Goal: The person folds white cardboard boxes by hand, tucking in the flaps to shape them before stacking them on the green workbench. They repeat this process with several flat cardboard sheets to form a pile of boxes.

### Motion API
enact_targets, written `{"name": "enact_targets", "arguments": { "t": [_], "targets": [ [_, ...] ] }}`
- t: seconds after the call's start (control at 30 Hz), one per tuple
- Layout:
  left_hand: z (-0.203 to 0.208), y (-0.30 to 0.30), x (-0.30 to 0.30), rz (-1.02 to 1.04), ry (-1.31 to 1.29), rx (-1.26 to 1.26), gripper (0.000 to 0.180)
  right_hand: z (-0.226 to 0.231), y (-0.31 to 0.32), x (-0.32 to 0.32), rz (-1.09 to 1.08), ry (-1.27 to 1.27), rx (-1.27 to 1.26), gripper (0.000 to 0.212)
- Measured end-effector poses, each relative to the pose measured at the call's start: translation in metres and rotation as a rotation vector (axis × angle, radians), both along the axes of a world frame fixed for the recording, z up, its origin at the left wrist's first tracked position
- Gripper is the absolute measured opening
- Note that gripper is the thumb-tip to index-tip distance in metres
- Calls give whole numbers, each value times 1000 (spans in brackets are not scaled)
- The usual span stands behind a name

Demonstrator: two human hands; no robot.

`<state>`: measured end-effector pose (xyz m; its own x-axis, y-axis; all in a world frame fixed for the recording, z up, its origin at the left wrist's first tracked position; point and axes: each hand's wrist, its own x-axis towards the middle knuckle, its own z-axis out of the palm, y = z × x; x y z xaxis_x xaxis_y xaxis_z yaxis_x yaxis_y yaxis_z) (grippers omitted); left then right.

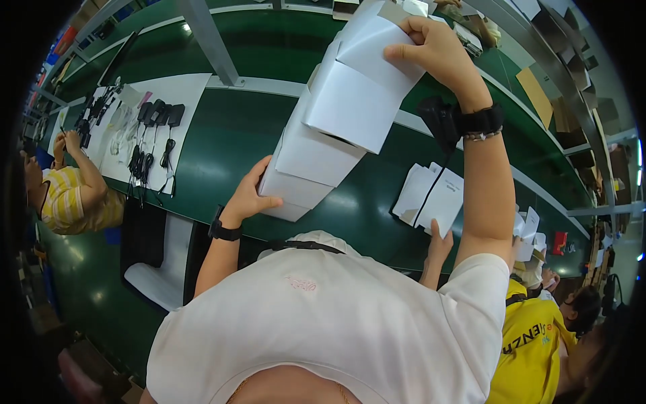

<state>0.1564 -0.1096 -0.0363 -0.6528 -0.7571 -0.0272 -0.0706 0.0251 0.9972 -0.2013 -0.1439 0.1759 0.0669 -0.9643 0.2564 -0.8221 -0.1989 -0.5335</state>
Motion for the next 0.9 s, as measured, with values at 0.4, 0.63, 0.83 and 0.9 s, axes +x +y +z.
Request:
{"name": "enact_targets", "arguments": {
  "t": [0.4,0.63,0.83,0.9],
  "targets": [
    [-1,-3,9,-89,-8,118,92,-13,8,-3,-95,82,-85,37],
    [-12,-30,45,-387,-194,326,86,-111,22,-1,-172,-43,252,33],
    [-43,-76,54,-588,-468,328,72,-216,93,-4,-445,-395,575,32],
    [-53,-88,47,-591,-632,237,72,-228,111,5,-498,-426,543,33]
  ]
}}
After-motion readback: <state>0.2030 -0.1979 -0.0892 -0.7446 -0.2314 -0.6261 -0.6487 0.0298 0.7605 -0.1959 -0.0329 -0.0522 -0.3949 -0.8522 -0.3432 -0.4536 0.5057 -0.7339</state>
